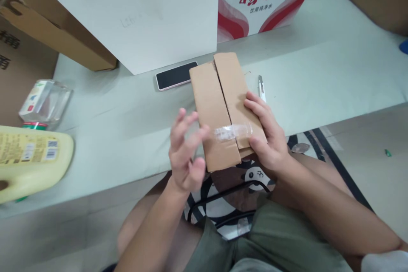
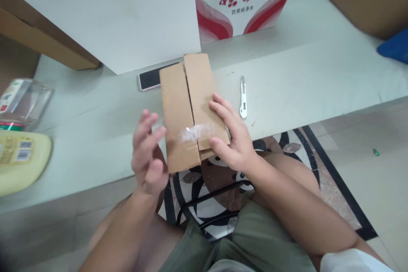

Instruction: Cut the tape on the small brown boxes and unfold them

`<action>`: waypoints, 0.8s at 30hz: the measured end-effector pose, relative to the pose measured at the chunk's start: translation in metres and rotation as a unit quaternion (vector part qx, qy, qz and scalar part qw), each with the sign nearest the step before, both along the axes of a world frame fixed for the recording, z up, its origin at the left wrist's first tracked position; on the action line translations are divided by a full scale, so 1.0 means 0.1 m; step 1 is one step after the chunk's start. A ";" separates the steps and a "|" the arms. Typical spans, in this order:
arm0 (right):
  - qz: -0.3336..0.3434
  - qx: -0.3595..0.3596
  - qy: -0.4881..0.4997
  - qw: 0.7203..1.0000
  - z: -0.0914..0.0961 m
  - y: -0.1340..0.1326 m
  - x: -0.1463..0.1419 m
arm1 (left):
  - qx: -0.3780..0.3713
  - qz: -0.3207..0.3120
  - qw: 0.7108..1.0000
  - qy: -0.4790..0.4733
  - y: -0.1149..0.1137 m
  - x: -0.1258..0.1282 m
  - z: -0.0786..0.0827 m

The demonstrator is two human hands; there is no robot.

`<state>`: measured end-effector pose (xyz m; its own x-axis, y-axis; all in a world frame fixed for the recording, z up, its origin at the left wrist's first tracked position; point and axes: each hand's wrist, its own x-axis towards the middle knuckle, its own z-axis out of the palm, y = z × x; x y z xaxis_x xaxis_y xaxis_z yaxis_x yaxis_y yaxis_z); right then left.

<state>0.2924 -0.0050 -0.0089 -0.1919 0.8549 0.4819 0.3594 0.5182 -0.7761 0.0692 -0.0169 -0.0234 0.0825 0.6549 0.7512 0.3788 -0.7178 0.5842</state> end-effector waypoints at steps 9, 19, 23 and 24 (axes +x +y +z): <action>-0.187 0.008 -0.083 0.979 0.07 0.20 0.24 | 0.108 0.015 0.991 0.077 0.10 0.15 -0.01; -0.196 -0.264 -0.407 0.852 -0.03 0.49 0.45 | 0.062 0.013 0.998 0.029 0.08 0.15 -0.10; -0.185 -0.269 -0.419 0.847 -0.02 0.50 0.42 | 0.075 -0.016 0.997 0.022 0.10 0.16 -0.10; -0.179 -0.272 -0.420 0.847 -0.02 0.52 0.43 | 0.075 -0.015 0.997 0.022 0.10 0.16 -0.10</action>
<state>0.3351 0.0465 -0.0112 0.0477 0.9824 -0.1805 0.9619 -0.0939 -0.2568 0.0857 -0.0069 -0.0331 0.1354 0.5323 0.8357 0.3780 -0.8074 0.4530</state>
